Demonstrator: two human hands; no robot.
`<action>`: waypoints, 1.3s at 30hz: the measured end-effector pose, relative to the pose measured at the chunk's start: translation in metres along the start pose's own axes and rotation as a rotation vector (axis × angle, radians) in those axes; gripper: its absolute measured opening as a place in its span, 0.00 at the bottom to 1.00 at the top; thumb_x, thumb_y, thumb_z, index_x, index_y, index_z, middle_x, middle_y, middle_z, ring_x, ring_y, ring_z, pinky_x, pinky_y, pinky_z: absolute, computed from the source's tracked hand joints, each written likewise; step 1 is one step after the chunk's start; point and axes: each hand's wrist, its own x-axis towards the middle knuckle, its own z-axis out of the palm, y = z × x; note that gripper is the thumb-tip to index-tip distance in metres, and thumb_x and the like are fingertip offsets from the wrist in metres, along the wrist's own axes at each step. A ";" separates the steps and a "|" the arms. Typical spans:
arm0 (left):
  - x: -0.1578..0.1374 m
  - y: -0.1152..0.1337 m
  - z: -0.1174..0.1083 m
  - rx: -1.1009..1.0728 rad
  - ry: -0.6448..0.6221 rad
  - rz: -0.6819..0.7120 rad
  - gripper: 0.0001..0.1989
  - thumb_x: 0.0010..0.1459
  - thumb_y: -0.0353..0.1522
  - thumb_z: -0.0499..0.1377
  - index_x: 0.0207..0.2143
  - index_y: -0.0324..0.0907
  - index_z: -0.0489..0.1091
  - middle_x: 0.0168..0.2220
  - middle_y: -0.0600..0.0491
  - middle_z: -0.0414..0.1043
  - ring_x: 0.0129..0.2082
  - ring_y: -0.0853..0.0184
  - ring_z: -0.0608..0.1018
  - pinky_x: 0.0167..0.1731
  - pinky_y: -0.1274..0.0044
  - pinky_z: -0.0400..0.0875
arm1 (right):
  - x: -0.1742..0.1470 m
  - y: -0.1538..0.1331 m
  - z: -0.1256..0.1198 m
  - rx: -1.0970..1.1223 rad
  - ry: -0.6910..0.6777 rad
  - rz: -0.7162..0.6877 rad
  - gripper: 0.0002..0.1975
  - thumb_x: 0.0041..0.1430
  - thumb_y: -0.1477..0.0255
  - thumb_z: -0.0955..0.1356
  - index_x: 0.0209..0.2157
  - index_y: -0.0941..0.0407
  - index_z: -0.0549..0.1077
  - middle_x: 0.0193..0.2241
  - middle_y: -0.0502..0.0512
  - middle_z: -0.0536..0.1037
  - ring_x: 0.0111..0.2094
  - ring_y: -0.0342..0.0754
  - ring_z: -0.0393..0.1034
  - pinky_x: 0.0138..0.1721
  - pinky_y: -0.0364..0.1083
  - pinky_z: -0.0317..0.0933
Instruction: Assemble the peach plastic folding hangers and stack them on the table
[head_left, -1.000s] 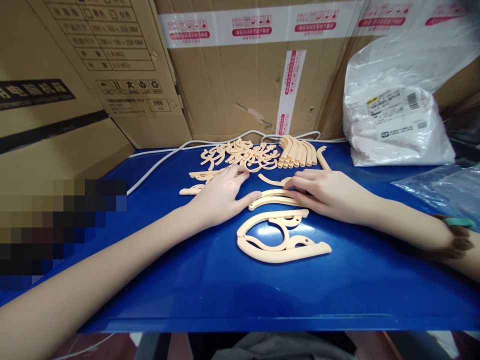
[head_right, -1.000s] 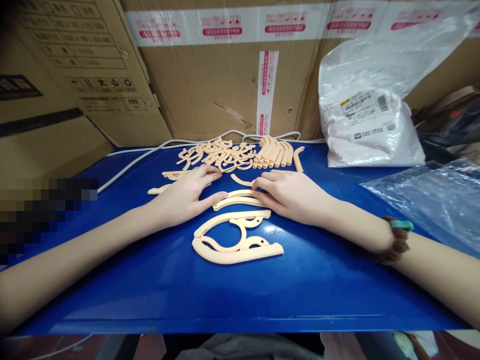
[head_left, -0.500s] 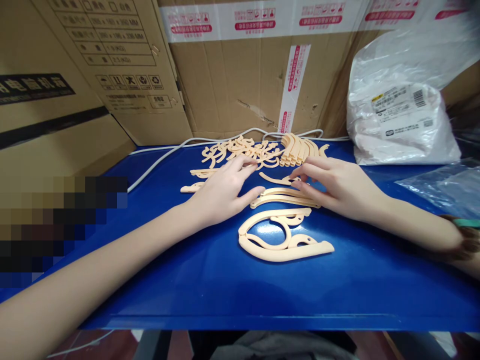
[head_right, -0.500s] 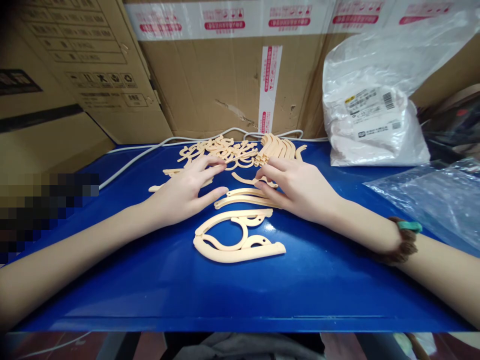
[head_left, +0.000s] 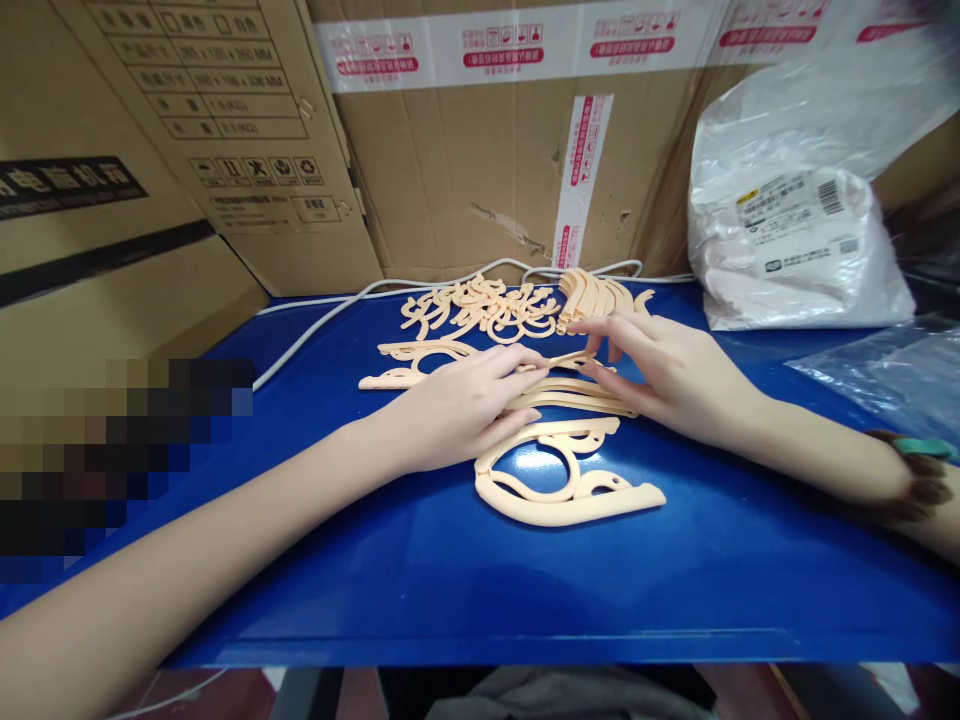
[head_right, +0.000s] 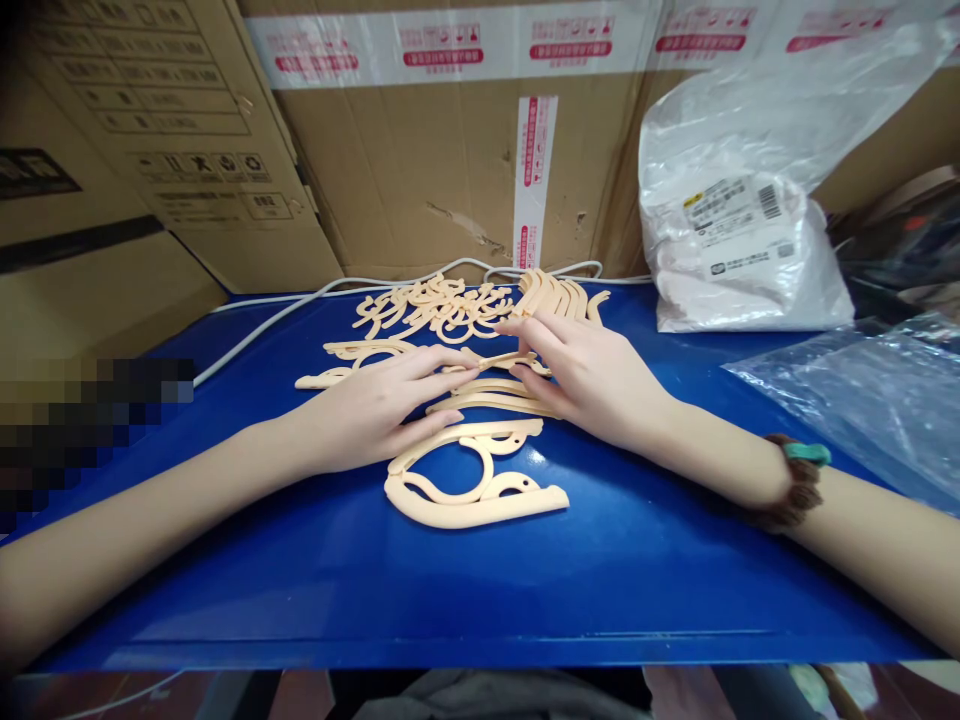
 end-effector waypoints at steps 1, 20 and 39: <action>0.000 0.000 0.000 0.004 0.008 0.005 0.19 0.66 0.34 0.52 0.56 0.33 0.64 0.56 0.40 0.66 0.54 0.58 0.71 0.52 0.69 0.69 | 0.000 0.000 0.000 -0.005 -0.001 0.001 0.15 0.66 0.69 0.61 0.50 0.60 0.69 0.42 0.62 0.75 0.39 0.53 0.73 0.36 0.48 0.65; 0.003 0.006 -0.007 0.077 0.081 0.021 0.18 0.66 0.31 0.50 0.56 0.34 0.65 0.55 0.40 0.68 0.55 0.58 0.71 0.55 0.65 0.68 | 0.002 0.002 -0.003 -0.110 0.013 -0.073 0.12 0.67 0.70 0.60 0.37 0.58 0.74 0.34 0.57 0.78 0.32 0.49 0.68 0.35 0.48 0.58; 0.004 0.043 -0.015 0.149 -0.109 0.050 0.37 0.56 0.61 0.47 0.39 0.36 0.72 0.35 0.46 0.74 0.34 0.58 0.74 0.28 0.70 0.64 | 0.001 0.009 0.003 -0.006 0.024 0.092 0.10 0.66 0.69 0.61 0.37 0.56 0.73 0.32 0.56 0.77 0.32 0.49 0.70 0.34 0.47 0.59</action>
